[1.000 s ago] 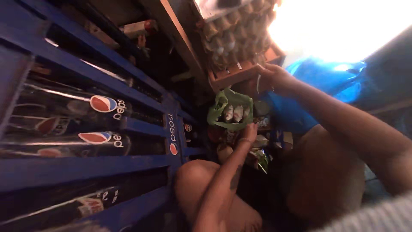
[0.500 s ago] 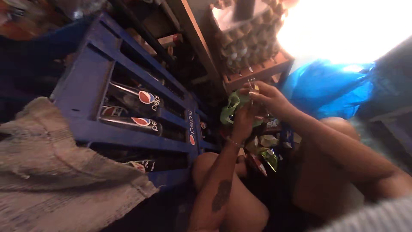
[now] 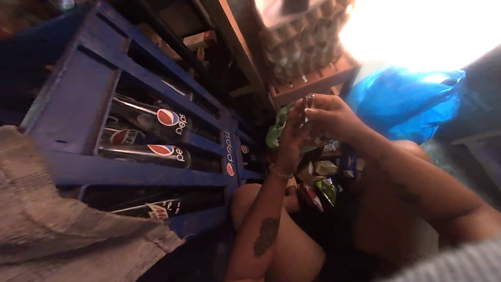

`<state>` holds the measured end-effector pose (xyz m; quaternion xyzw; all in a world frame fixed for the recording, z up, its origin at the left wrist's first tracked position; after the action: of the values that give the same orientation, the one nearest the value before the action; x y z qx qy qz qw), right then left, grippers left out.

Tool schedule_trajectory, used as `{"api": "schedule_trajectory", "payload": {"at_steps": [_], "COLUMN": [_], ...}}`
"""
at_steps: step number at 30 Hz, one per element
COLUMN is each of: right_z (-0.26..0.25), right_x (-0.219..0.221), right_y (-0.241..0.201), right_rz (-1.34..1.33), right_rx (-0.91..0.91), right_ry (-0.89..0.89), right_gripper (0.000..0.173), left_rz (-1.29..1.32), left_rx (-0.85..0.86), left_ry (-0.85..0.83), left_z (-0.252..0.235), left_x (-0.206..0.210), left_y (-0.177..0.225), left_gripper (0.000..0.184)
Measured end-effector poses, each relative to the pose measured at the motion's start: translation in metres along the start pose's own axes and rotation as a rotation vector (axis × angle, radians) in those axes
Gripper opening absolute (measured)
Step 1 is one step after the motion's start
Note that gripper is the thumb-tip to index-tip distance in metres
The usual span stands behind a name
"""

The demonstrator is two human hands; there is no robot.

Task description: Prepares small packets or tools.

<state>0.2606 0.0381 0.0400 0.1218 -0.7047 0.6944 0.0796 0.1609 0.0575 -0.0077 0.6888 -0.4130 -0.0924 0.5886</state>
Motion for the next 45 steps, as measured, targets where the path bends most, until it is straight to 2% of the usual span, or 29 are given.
{"api": "schedule_trajectory", "payload": {"at_steps": [3, 6, 7, 10, 13, 16, 22, 24, 27, 28, 31, 33, 37, 40, 45], "right_z": [0.000, 0.002, 0.003, 0.005, 0.005, 0.004, 0.008, 0.009, 0.011, 0.012, 0.014, 0.015, 0.016, 0.015, 0.013], "right_x": [-0.003, -0.001, 0.000, 0.005, 0.009, 0.004, -0.006, -0.010, -0.016, -0.019, -0.022, -0.021, -0.022, -0.026, -0.026], "right_y": [-0.001, -0.003, -0.004, -0.005, -0.006, -0.005, -0.015, -0.016, -0.021, -0.022, -0.026, -0.027, -0.027, -0.025, -0.022], "right_rz": [-0.014, -0.017, -0.020, -0.064, -0.031, 0.017, 0.131, 0.145, 0.170, 0.184, 0.272, 0.301, 0.296, 0.259, 0.233], "right_rx": [-0.011, -0.013, -0.012, -0.031, -0.054, -0.074, -0.131, -0.121, -0.126, -0.138, -0.186, -0.194, -0.178, -0.154, -0.136], "right_ry": [-0.041, -0.087, -0.094, -0.164, -0.168, -0.069, 0.117, 0.176, 0.238, 0.250, 0.300, 0.318, 0.325, 0.330, 0.306], "right_gripper": [0.025, 0.030, 0.032, 0.038, 0.052, 0.053, 0.043, 0.039, 0.038, 0.038, 0.036, 0.035, 0.023, 0.026, 0.029], "left_rz": [0.046, 0.201, 0.271, 0.491, 0.637, 0.587, 0.407, 0.364, 0.295, 0.270, 0.127, 0.023, 0.071, 0.150, 0.195], "left_rx": [-0.012, -0.096, -0.122, -0.193, -0.225, -0.226, -0.167, -0.170, -0.178, -0.163, -0.078, -0.077, -0.120, -0.133, -0.152], "left_ry": [-0.088, -0.159, -0.187, -0.205, -0.234, -0.255, -0.121, -0.164, -0.266, -0.258, -0.199, -0.144, -0.062, -0.124, -0.117], "left_z": [0.001, 0.007, 0.008, 0.011, 0.016, 0.017, 0.005, 0.004, 0.005, 0.005, 0.003, 0.002, 0.003, 0.003, 0.004], "left_x": [0.006, 0.016, 0.019, 0.027, 0.029, 0.027, 0.010, 0.010, 0.013, 0.010, 0.002, 0.001, 0.001, 0.007, 0.007], "left_y": [-0.001, 0.001, 0.002, 0.006, 0.007, -0.001, 0.002, 0.004, 0.006, 0.005, 0.012, 0.013, 0.007, 0.005, 0.003], "left_gripper": [0.043, 0.026, 0.026, 0.037, 0.044, 0.044, 0.041, 0.048, 0.070, 0.070, 0.040, 0.030, 0.037, 0.048, 0.052]}}
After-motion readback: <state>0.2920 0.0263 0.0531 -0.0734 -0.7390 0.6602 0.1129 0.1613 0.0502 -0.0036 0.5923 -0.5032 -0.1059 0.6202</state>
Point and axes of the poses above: each hand's wrist, its own z-axis away from the middle knuckle, its own x-axis out of the palm, y = z × x, the point moved 9 cm from there along -z, towards the middle knuckle, and after that the axes turned 15 degrees about x, right-handed, at the moved point
